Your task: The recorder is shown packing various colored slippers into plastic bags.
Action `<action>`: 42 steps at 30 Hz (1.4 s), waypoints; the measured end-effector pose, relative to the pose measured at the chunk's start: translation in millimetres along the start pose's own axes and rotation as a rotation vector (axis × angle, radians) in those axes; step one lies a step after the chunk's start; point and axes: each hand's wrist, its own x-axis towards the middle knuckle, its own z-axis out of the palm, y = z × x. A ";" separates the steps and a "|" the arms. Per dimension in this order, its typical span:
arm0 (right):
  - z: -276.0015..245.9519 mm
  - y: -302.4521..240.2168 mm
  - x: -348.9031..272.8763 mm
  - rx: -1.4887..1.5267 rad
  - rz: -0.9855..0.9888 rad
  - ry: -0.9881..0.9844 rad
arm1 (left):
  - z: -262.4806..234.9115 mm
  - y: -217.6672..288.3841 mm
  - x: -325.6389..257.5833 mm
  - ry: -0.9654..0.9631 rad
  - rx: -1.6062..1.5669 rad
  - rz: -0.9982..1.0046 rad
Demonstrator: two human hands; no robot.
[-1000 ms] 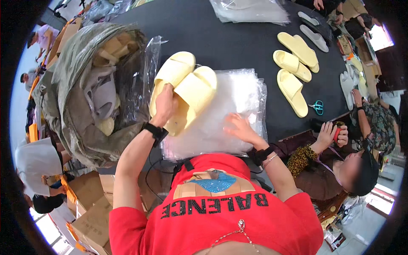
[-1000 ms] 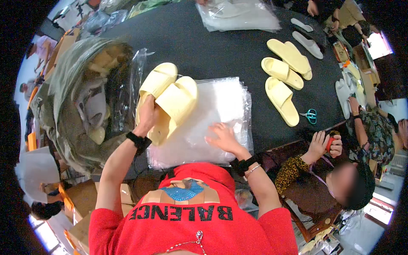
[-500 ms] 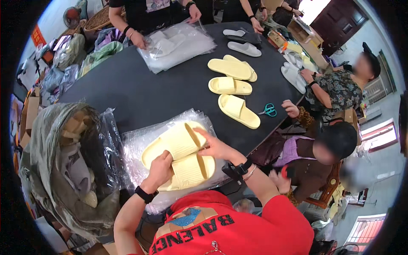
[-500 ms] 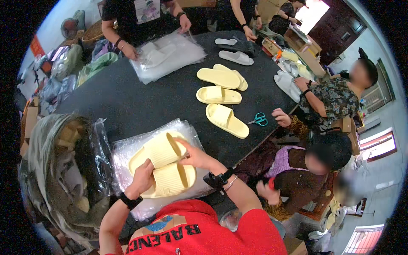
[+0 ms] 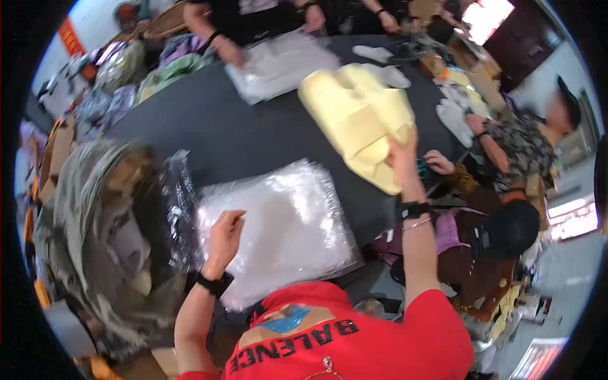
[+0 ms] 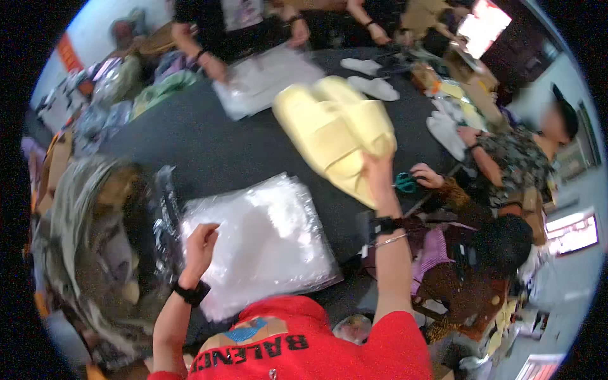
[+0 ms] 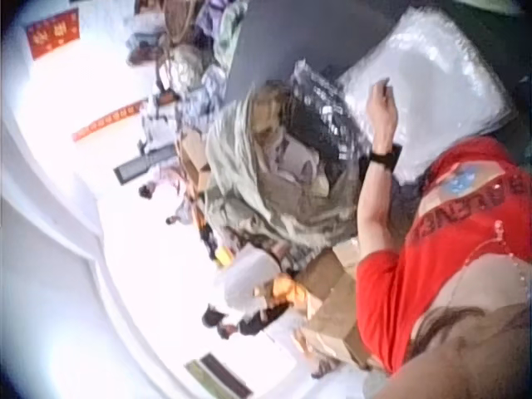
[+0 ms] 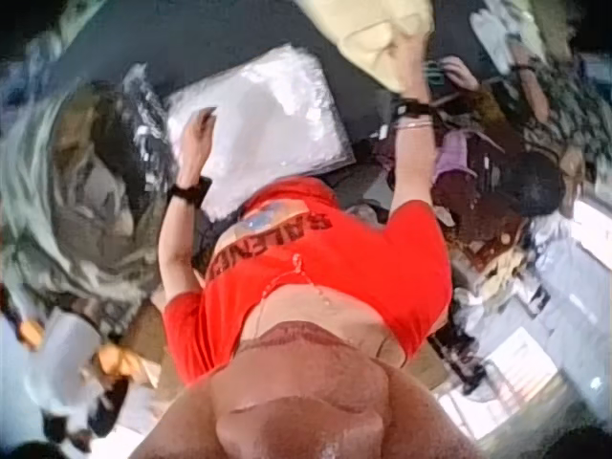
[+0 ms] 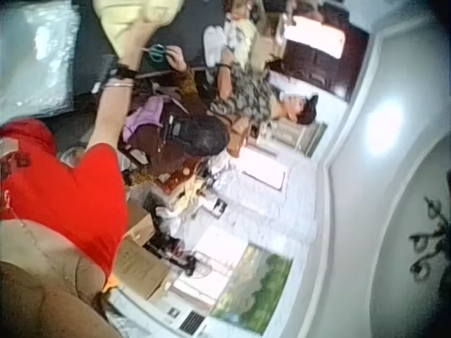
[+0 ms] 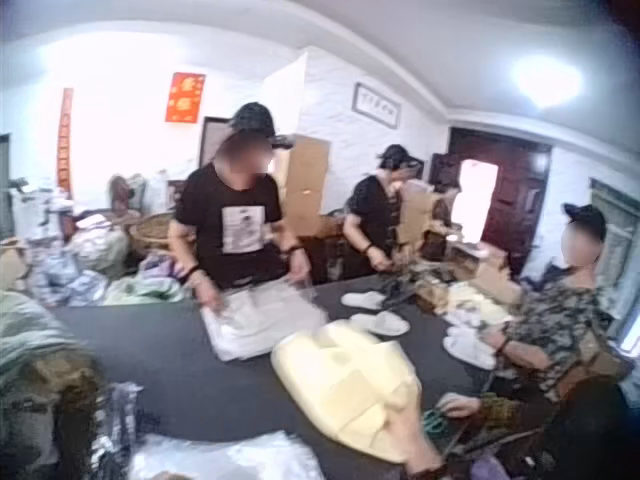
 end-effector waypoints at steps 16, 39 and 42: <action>43.2 175.8 -102.2 -0.831 -0.178 -0.562 | -29.0 -127.1 -84.5 0.128 0.612 -0.391; 51.5 175.3 -123.2 -0.753 0.346 -0.286 | 5.4 -125.0 -113.0 0.191 -0.293 -0.833; 38.7 190.6 -114.1 -0.694 0.309 -0.364 | 11.2 -125.5 -108.0 0.227 -0.618 -0.885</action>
